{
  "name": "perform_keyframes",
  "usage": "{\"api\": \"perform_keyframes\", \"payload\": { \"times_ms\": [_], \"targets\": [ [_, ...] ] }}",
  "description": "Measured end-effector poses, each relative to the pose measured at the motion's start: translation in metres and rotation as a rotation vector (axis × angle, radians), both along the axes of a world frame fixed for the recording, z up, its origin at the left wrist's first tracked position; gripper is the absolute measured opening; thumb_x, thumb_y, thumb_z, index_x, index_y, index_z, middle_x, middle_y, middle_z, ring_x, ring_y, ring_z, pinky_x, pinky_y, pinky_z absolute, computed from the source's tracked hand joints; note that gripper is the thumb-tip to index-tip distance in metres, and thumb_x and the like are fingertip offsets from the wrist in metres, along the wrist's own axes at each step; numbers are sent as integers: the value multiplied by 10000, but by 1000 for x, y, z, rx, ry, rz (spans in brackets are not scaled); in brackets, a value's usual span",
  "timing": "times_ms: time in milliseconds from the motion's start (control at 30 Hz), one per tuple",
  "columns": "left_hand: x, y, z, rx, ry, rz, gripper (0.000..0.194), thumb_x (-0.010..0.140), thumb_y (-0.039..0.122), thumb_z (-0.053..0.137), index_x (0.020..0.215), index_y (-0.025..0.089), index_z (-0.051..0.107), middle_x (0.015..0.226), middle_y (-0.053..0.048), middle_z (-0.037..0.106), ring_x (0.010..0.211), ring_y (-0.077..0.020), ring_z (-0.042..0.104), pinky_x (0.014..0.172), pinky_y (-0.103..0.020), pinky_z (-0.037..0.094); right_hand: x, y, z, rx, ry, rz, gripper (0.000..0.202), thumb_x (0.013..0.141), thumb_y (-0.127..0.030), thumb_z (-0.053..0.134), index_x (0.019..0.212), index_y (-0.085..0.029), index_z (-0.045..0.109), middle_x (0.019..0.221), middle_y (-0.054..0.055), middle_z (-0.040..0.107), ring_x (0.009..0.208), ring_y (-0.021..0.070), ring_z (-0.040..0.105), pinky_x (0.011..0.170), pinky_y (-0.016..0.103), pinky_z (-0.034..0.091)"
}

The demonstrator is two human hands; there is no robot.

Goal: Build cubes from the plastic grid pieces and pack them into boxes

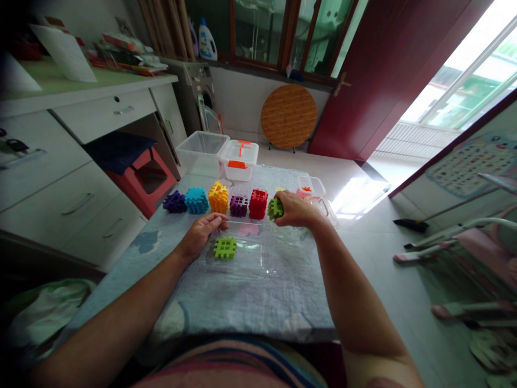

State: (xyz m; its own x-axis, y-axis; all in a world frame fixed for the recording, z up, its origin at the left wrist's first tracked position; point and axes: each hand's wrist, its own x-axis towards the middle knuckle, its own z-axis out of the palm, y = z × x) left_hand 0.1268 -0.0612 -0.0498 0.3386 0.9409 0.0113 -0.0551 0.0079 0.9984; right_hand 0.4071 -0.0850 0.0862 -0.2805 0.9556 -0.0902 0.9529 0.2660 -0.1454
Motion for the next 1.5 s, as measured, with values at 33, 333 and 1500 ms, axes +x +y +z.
{"api": "perform_keyframes", "payload": {
  "times_ms": [33, 333, 1500],
  "targets": [
    [0, 0, 0, 1, -4, 0, 362, 834, 508, 603, 961, 178, 683, 806, -45, 714, 737, -179, 607, 720, -290, 426, -8, -8, 8, -8, 16, 41, 415, 667, -282, 693, 1042, -172, 554, 1016, 82, 627, 894, 226, 580, 781, 320, 452],
    [1, -3, 5, 8, -21, 1, 350, 828, 493, 612, 950, 174, 685, 791, -44, 713, 738, -180, 614, 727, -297, 425, -77, -43, -17, -99, -141, 337, 426, 638, -249, 704, 1032, -134, 591, 1060, 135, 647, 952, 255, 599, 832, 349, 479],
    [-1, 0, 2, 14, -7, -35, 348, 835, 494, 600, 958, 176, 671, 805, -37, 703, 728, -171, 594, 712, -296, 423, -79, -47, -50, -77, -190, 294, 429, 740, -150, 669, 1153, -132, 551, 1077, 122, 686, 956, 252, 666, 752, 327, 497]
  ]
}}
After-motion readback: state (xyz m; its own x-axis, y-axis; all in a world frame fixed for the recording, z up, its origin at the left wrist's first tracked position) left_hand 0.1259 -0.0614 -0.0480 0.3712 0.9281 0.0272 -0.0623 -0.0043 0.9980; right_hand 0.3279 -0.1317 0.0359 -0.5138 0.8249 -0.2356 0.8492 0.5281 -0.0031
